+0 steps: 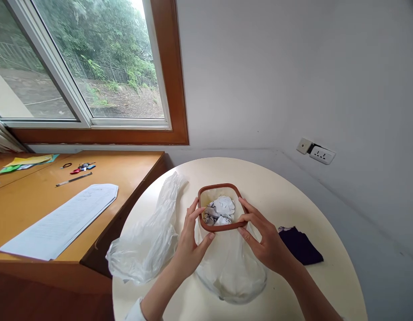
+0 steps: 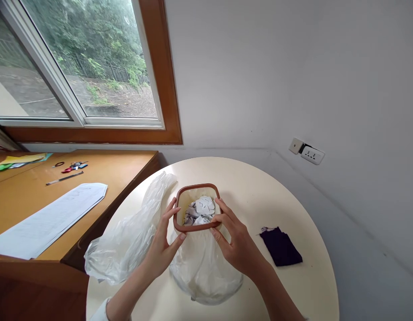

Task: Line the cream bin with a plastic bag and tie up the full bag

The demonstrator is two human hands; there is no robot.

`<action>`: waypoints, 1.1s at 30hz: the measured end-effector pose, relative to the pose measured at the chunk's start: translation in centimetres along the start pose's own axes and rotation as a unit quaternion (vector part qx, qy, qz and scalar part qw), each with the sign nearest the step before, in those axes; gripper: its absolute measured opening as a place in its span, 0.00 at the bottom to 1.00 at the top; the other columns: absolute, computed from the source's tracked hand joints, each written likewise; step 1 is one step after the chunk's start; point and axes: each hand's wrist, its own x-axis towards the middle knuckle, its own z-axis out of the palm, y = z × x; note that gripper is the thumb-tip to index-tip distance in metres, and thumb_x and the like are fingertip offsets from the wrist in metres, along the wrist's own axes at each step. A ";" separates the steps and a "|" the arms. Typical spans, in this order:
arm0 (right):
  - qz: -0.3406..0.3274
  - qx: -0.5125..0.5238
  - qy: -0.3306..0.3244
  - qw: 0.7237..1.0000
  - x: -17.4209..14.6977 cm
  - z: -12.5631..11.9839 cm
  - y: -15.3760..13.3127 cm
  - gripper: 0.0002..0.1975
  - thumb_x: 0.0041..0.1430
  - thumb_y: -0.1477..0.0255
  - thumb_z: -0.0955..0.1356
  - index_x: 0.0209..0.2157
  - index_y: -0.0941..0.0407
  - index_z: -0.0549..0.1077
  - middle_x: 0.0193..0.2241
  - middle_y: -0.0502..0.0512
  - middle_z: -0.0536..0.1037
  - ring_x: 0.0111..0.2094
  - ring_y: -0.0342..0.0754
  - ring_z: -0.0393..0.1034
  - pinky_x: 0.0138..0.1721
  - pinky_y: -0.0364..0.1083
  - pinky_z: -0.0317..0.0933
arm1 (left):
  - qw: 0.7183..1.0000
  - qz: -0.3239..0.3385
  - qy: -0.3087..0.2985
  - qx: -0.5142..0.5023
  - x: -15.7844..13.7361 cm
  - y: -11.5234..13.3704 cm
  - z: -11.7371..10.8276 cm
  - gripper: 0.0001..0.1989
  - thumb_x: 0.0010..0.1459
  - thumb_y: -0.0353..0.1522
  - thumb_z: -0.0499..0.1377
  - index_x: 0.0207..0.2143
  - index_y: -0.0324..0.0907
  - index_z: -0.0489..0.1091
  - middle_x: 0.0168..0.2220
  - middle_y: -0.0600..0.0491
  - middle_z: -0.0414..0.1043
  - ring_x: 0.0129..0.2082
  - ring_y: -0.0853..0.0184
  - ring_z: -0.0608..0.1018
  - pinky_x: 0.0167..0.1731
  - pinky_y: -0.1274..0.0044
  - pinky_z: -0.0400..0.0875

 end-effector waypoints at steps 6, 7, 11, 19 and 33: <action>0.032 0.022 0.006 0.999 0.0 0.4 0.3 0.04 0.61 0.71 0.60 0.38 0.52 0.63 0.60 0.55 0.58 0.61 0.51 0.48 0.56 0.53 0.54 | 1.000 0.005 0.012 -0.005 0.0 0.0 0.0 0.22 0.58 0.33 0.54 0.54 0.49 0.52 0.64 0.46 0.40 0.64 0.57 0.45 0.57 0.58 0.50; 0.037 0.026 0.010 0.999 0.0 0.5 0.4 0.04 0.61 0.71 0.60 0.38 0.51 0.64 0.59 0.55 0.58 0.61 0.51 0.48 0.55 0.53 0.55 | 1.000 0.005 0.014 -0.007 0.0 0.0 0.0 0.21 0.58 0.33 0.54 0.53 0.49 0.53 0.64 0.46 0.40 0.64 0.57 0.45 0.58 0.58 0.50; 0.034 0.045 0.045 0.997 -0.1 1.2 0.7 0.03 0.60 0.70 0.61 0.36 0.52 0.65 0.59 0.55 0.59 0.61 0.52 0.49 0.55 0.53 0.54 | 1.000 -0.001 0.019 -0.023 0.0 0.0 0.1 0.22 0.58 0.33 0.55 0.53 0.48 0.53 0.65 0.47 0.40 0.64 0.57 0.44 0.59 0.60 0.49; 0.068 0.119 0.093 0.986 -0.5 3.0 1.6 0.12 0.60 0.69 0.62 0.45 0.50 0.66 0.60 0.56 0.56 0.61 0.53 0.50 0.55 0.54 0.57 | 0.996 -0.018 0.031 -0.076 -0.3 0.2 0.6 0.21 0.59 0.33 0.54 0.54 0.47 0.54 0.65 0.47 0.38 0.64 0.58 0.43 0.60 0.62 0.48; 0.054 0.147 0.107 0.982 -0.7 3.9 2.9 0.17 0.63 0.67 0.59 0.53 0.49 0.61 0.59 0.55 0.57 0.60 0.52 0.49 0.58 0.59 0.50 | 0.999 0.002 0.034 -0.035 -0.5 -0.1 0.4 0.21 0.58 0.32 0.54 0.54 0.46 0.54 0.64 0.47 0.42 0.64 0.58 0.44 0.60 0.60 0.48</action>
